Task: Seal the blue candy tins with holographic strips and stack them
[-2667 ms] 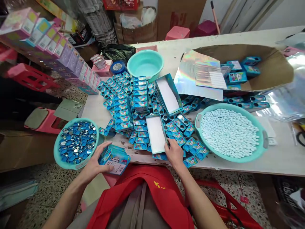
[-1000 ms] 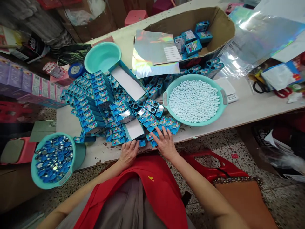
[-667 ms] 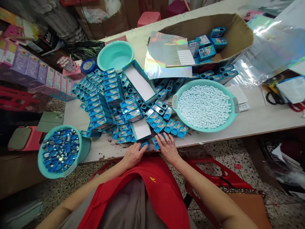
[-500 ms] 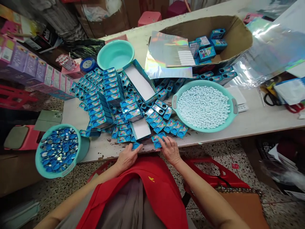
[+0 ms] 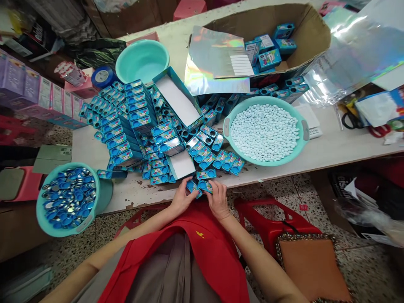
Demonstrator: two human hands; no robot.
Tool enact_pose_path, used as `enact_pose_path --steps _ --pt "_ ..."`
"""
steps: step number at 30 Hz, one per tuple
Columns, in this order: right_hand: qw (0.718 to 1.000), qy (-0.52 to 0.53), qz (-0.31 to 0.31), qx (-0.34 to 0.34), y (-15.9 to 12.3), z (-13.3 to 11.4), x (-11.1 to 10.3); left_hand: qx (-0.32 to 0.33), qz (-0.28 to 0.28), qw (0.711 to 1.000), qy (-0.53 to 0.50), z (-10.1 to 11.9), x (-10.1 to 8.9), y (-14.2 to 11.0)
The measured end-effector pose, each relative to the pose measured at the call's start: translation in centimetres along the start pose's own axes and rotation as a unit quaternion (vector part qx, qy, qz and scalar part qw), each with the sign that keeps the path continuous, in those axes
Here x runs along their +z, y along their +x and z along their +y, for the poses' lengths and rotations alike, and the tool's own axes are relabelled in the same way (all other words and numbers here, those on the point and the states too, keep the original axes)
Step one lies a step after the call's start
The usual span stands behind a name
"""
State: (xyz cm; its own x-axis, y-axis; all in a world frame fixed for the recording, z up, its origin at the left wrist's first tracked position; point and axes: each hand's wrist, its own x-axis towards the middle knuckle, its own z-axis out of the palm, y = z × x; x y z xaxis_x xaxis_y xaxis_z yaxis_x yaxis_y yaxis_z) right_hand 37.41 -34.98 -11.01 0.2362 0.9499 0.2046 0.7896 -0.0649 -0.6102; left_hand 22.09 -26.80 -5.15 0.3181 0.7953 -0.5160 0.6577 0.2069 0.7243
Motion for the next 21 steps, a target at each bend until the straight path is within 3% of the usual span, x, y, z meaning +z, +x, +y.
enact_pose_path --steps 6,8,10,12,15,18,21 --pt "0.996 0.054 -0.070 -0.015 -0.9 -1.1 -0.7 -0.072 -0.059 0.991 -0.099 -0.9 1.1 0.4" --pt "0.998 0.027 -0.051 -0.017 -1.0 -1.2 -0.3 -0.078 -0.069 0.992 -0.076 -0.6 1.2 0.4" --pt "1.000 0.004 -0.018 -0.013 -1.1 -1.2 0.4 -0.053 -0.079 0.995 0.019 0.1 0.8 0.1" --pt "1.000 -0.003 0.003 -0.003 -1.1 -1.1 0.9 0.001 -0.088 0.982 0.167 1.2 0.0 -0.5" --pt "1.000 0.016 -0.007 0.000 -0.8 -0.8 0.6 0.129 -0.074 0.921 0.359 3.4 -1.1 -0.9" --pt "0.999 0.045 -0.013 -0.011 -0.9 0.0 -0.9 0.279 -0.048 0.854 0.436 6.0 -1.0 0.5" --pt "0.999 0.039 0.016 0.016 -1.6 1.1 -2.7 0.355 -0.051 0.797 0.486 8.0 0.7 3.1"
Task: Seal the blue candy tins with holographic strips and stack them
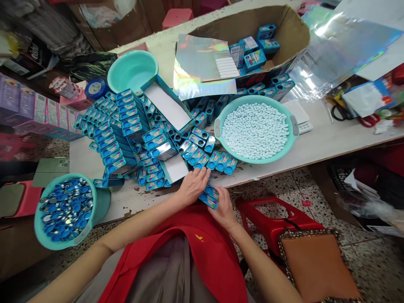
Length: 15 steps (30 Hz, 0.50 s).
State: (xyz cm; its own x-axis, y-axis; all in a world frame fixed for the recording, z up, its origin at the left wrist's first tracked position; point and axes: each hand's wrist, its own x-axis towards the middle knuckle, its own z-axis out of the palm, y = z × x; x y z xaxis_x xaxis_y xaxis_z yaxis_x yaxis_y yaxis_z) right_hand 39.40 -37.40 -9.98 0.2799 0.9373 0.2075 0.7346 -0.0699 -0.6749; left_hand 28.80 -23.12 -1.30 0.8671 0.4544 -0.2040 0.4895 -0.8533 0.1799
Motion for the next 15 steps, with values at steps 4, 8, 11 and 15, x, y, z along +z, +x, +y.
enact_pose_path --steps 4,8,11,15 --pt "0.996 -0.027 0.044 0.075 -0.5 1.2 -2.2 0.071 0.008 0.997 0.042 0.5 1.5 2.5" --pt "0.984 -0.026 0.071 0.161 -0.2 1.3 -5.0 0.060 0.054 0.991 0.108 1.0 2.7 1.6" --pt "0.971 -0.015 0.107 0.215 1.3 0.3 -8.6 0.054 0.056 0.989 0.123 0.7 3.2 0.9" --pt "0.983 0.061 0.069 0.161 7.2 -3.1 -12.8 0.070 0.075 0.989 0.108 -0.3 4.3 0.0"
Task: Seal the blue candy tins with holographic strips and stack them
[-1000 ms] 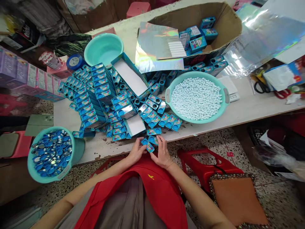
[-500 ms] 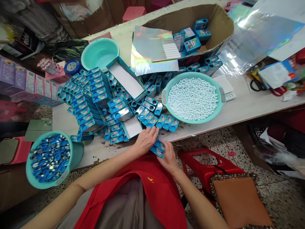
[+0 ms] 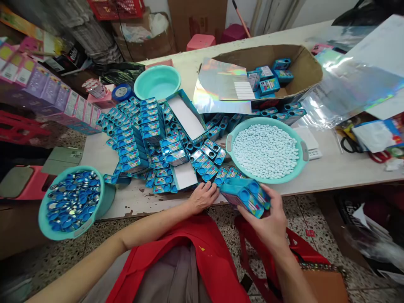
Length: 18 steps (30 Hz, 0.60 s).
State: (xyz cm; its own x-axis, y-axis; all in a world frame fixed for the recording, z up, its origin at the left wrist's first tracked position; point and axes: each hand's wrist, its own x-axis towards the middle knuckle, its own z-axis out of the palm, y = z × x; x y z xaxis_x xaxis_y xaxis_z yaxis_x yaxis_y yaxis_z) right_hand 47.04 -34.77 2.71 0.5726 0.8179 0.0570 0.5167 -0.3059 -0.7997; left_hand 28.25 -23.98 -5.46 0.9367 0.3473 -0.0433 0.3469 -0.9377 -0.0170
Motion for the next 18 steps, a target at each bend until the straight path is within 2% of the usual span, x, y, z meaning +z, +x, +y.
enact_pose_path --steps 2,3,5,8,9,11,18 --pt "0.988 0.047 -0.103 -0.101 3.3 -3.6 1.1 0.021 0.009 0.999 -0.023 0.0 0.9 -0.8" --pt "0.971 0.065 -0.163 -0.163 4.9 -5.2 2.4 0.025 0.011 0.999 -0.032 0.1 1.3 -1.2" --pt "0.918 0.084 -0.274 -0.275 7.6 -7.9 6.0 0.016 0.023 0.999 -0.036 0.3 2.0 -1.8" --pt "0.839 0.089 -0.383 -0.376 9.8 -9.7 11.7 -0.003 0.064 0.998 -0.016 0.5 2.5 -2.1" --pt "0.825 0.085 -0.402 -0.389 10.2 -9.9 13.1 -0.007 0.078 0.997 -0.010 0.6 2.5 -2.1" --pt "0.815 0.070 -0.419 -0.395 10.6 -9.8 14.8 -0.014 0.093 0.996 -0.008 0.5 2.5 -1.9" --pt "0.803 -0.008 -0.415 -0.427 10.7 -8.9 15.5 -0.034 0.092 0.995 -0.036 0.1 2.7 -1.7"
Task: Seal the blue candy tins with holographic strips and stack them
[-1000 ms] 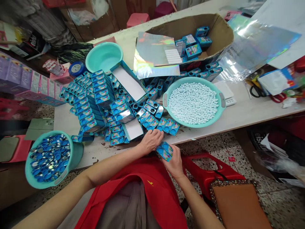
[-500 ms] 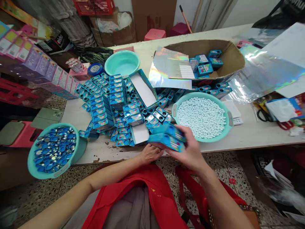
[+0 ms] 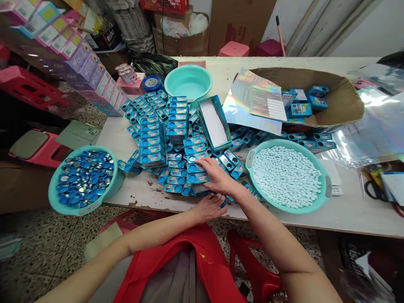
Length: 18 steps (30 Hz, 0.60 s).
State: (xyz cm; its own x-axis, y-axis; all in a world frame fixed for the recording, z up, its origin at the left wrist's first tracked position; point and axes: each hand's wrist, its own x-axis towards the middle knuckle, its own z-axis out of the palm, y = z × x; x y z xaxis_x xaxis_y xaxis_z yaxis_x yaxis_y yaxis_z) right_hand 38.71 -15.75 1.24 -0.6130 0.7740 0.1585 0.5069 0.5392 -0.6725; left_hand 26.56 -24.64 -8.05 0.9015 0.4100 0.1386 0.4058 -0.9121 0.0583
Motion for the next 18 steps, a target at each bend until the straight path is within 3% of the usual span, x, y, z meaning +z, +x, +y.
enact_pose_path --steps 4,6,8,11,13,15,16,17,18 --pt "0.993 -0.077 0.064 0.062 -0.9 0.7 1.8 -0.003 -0.048 0.997 -0.055 0.0 -1.3 0.2" --pt "0.979 -0.068 0.143 0.125 -2.2 1.0 2.6 -0.014 -0.072 0.993 -0.089 0.2 -2.9 -0.2" --pt "0.950 0.011 0.238 0.200 -4.4 0.9 3.1 -0.064 -0.076 0.986 -0.132 0.4 -5.0 -1.0" --pt "0.875 0.203 0.317 0.305 -8.3 -0.5 3.5 -0.229 -0.043 0.940 -0.250 0.2 -8.5 -2.0" --pt "0.829 0.318 0.292 0.356 -10.4 -2.1 4.1 -0.344 0.001 0.873 -0.344 -0.3 -10.4 -2.2" --pt "0.772 0.432 0.246 0.396 -11.3 -4.0 5.1 -0.412 0.025 0.813 -0.410 -0.8 -11.9 -2.3" --pt "0.733 0.489 0.230 0.413 -11.3 -4.8 5.7 -0.418 0.024 0.804 -0.423 -1.0 -12.5 -2.3" --pt "0.691 0.541 0.221 0.426 -11.1 -5.4 6.3 -0.400 0.017 0.814 -0.420 -1.3 -13.0 -2.3" --pt "0.652 0.585 0.213 0.433 -10.8 -5.9 6.7 -0.357 0.005 0.843 -0.402 -1.6 -13.4 -2.5"
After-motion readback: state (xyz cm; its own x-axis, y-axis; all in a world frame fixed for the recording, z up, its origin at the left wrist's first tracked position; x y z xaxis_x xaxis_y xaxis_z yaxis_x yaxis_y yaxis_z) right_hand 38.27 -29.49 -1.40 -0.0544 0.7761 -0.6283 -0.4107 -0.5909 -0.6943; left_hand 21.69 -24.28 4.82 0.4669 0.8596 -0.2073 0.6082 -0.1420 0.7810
